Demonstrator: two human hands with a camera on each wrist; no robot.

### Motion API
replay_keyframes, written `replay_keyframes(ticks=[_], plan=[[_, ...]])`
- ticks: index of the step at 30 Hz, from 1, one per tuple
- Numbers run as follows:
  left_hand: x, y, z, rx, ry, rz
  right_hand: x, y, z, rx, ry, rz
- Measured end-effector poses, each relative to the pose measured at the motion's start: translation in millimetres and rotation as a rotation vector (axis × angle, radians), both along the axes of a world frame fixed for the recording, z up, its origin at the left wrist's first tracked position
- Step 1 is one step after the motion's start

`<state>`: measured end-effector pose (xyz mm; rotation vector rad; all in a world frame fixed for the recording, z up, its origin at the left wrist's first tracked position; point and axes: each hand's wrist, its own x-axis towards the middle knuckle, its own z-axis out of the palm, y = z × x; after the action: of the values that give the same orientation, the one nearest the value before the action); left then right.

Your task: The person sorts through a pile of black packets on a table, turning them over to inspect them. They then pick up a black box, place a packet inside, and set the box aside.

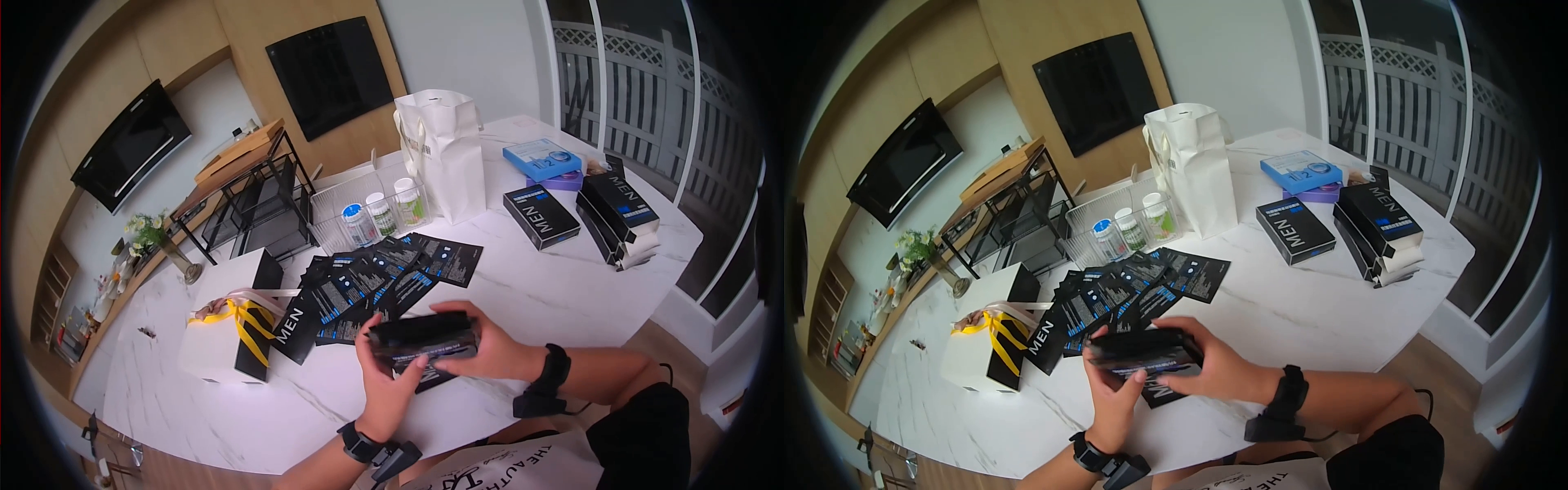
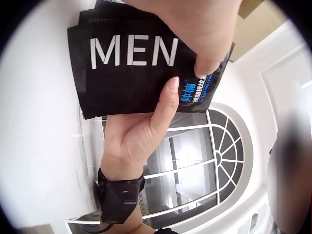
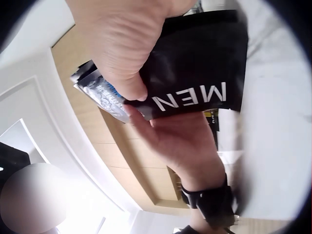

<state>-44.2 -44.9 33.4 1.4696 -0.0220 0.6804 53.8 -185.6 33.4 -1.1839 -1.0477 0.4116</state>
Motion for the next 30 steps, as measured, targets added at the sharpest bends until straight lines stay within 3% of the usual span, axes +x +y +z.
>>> replay_keyframes(ticks=[1, 3, 7, 11, 12, 17, 19, 23, 26, 29, 30], plan=[[1, 2, -4, -0.005, 0.001, 0.005, 1, 0, -6, -0.041, -0.141, -0.04], [0, 3, -12, 0.057, 0.034, -0.004, 3, 1, -10, -0.087, -0.192, 0.016], [0, -1, -17, -0.135, 0.091, -0.018, 10, 8, -26, -0.215, 0.003, 0.002], [-4, -5, -14, -0.032, 0.028, -0.095, 4, 7, -17, -0.208, 0.071, -0.058], [-3, -1, -16, 0.108, -0.012, -0.084, 4, 7, -18, -0.179, 0.004, -0.049], [1, 3, -11, 0.118, -0.056, -0.005, 1, 10, -14, -0.026, -0.113, -0.117], [1, 4, -11, 0.152, -0.054, 0.024, 3, 11, -17, 0.062, 0.014, 0.038], [1, 3, -13, 0.175, 0.052, -0.072, 4, 5, -15, -0.086, 0.115, 0.034], [0, 5, -10, 0.156, 0.061, -0.11, 6, 2, -6, -0.188, -0.061, -0.153], [-2, 16, -3, 0.187, 0.109, -0.162, 6, -3, -1, -0.167, 0.07, -0.023], [-3, 18, -2, 0.051, 0.14, -0.202, 4, -2, -1, -0.151, 0.136, 0.033]])
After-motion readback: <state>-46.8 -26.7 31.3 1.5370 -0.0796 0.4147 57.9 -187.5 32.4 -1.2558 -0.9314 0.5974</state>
